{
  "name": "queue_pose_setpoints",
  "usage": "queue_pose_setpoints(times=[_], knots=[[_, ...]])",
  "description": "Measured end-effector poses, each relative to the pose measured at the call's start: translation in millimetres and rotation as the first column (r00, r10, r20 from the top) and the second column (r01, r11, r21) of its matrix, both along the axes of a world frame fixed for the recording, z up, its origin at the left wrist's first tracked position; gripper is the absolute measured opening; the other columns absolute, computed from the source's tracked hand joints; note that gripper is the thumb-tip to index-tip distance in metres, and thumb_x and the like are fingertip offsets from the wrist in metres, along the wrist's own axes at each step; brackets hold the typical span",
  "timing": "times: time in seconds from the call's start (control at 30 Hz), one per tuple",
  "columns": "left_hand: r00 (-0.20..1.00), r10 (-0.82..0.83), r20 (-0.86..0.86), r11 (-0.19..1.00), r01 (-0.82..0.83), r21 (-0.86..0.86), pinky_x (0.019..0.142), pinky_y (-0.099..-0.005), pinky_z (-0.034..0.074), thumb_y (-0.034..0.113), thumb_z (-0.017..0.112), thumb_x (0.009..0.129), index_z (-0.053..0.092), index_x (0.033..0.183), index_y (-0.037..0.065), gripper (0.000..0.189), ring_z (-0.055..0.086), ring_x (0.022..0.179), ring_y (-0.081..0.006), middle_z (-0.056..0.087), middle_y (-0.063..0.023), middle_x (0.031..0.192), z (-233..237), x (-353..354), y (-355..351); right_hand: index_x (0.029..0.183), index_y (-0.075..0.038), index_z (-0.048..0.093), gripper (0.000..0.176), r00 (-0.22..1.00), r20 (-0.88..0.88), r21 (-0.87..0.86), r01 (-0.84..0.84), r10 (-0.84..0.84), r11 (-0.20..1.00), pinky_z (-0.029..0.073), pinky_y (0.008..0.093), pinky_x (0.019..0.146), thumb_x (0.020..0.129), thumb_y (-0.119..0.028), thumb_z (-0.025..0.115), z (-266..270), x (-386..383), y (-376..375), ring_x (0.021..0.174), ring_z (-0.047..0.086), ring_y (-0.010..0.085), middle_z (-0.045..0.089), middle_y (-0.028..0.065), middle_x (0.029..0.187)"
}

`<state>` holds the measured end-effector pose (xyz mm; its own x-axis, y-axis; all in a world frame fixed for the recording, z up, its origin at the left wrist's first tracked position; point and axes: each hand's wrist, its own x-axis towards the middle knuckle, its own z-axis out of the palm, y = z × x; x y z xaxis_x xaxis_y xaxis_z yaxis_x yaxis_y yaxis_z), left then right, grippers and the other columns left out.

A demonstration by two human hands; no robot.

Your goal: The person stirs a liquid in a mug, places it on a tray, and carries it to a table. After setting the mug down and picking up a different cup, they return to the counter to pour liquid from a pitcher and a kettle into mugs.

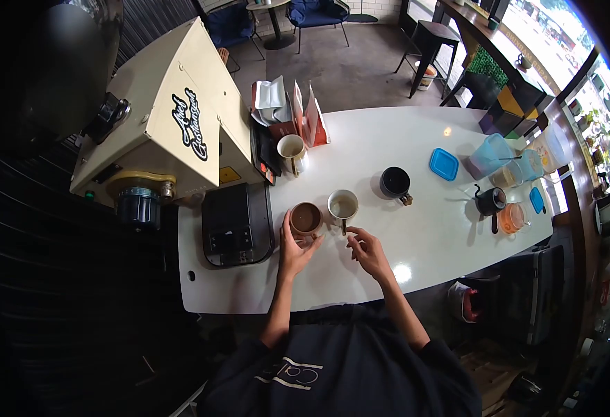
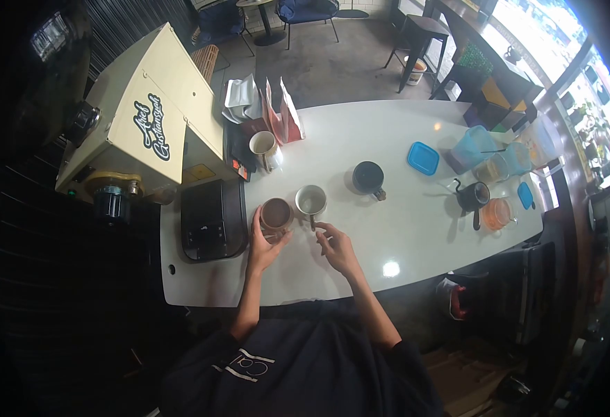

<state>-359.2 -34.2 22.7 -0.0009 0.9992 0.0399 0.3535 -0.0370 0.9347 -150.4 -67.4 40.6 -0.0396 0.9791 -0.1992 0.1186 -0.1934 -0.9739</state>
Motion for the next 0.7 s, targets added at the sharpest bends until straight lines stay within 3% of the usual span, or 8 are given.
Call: queue_pose_setpoints(times=[0.1, 0.17, 0.27, 0.37, 0.6, 0.7], knots=[[0.993, -0.002, -0.12, 0.987, 0.021, 0.157, 0.075, -0.0312, 0.056, 0.02, 0.081, 0.074, 0.018, 0.147, 0.006, 0.098, 0.06, 0.1, -0.0218, 0.037, -0.0174, 0.14, -8, 0, 2, 0.122, -0.001, 0.056, 0.032, 1.0, 0.008, 0.009, -0.019, 0.019, 1.0, 0.045, 0.0245, 0.055, 0.098, -0.021, 0.054, -8, -1, 2, 0.059, 0.054, 0.0093, 0.062, 0.0075, 0.078], [1.0, -0.009, -0.011, 1.0, 0.009, 0.016, 0.076, -0.0305, 0.056, 0.018, 0.081, 0.074, 0.017, 0.148, 0.006, 0.099, 0.06, 0.099, -0.0215, 0.038, -0.0177, 0.14, -3, 0, 1, 0.122, -0.002, 0.057, 0.034, 0.999, 0.044, 0.024, -0.024, 0.023, 0.999, 0.048, 0.0287, 0.057, 0.095, -0.023, 0.056, -12, -1, 2, 0.06, 0.061, 0.0139, 0.065, 0.0116, 0.079], [0.997, -0.003, 0.072, 1.0, 0.004, -0.019, 0.075, -0.0303, 0.056, 0.011, 0.078, 0.075, 0.016, 0.149, 0.009, 0.096, 0.062, 0.091, -0.0214, 0.042, -0.0183, 0.131, 3, 1, 2, 0.121, 0.0, 0.056, 0.033, 0.998, 0.065, 0.015, -0.027, 0.026, 1.0, 0.046, 0.0255, 0.056, 0.097, -0.022, 0.056, -6, -4, 1, 0.06, 0.056, 0.0101, 0.062, 0.0085, 0.08], [0.995, 0.014, 0.1, 1.0, -0.013, -0.003, 0.074, -0.0298, 0.056, 0.005, 0.075, 0.077, 0.016, 0.149, 0.009, 0.093, 0.065, 0.088, -0.0216, 0.04, -0.0194, 0.134, 6, -1, 4, 0.12, 0.001, 0.056, 0.033, 0.997, 0.073, 0.022, -0.014, 0.013, 1.0, 0.047, 0.0259, 0.056, 0.096, -0.022, 0.056, -6, -6, 0, 0.06, 0.057, 0.0106, 0.063, 0.0092, 0.081], [0.989, 0.009, 0.149, 0.999, -0.014, 0.031, 0.07, -0.0286, 0.056, 0.005, 0.074, 0.078, 0.02, 0.148, 0.007, 0.088, 0.067, 0.083, -0.0197, 0.041, -0.0187, 0.135, -2, -6, 7, 0.121, 0.001, 0.055, 0.034, 0.993, 0.108, 0.02, 0.037, -0.039, 0.999, 0.047, 0.0259, 0.055, 0.096, -0.021, 0.056, -12, -5, -3, 0.06, 0.057, 0.011, 0.063, 0.0096, 0.081], [0.988, 0.017, 0.152, 0.999, -0.021, 0.027, 0.07, -0.0286, 0.056, 0.006, 0.075, 0.078, 0.023, 0.146, 0.007, 0.086, 0.067, 0.082, -0.019, 0.042, -0.0182, 0.134, -3, -6, 6, 0.119, -0.001, 0.057, 0.032, 0.99, 0.131, 0.049, 0.052, -0.058, 0.997, 0.048, 0.0302, 0.056, 0.095, -0.022, 0.057, -11, -5, -7, 0.06, 0.063, 0.0165, 0.066, 0.013, 0.08]])
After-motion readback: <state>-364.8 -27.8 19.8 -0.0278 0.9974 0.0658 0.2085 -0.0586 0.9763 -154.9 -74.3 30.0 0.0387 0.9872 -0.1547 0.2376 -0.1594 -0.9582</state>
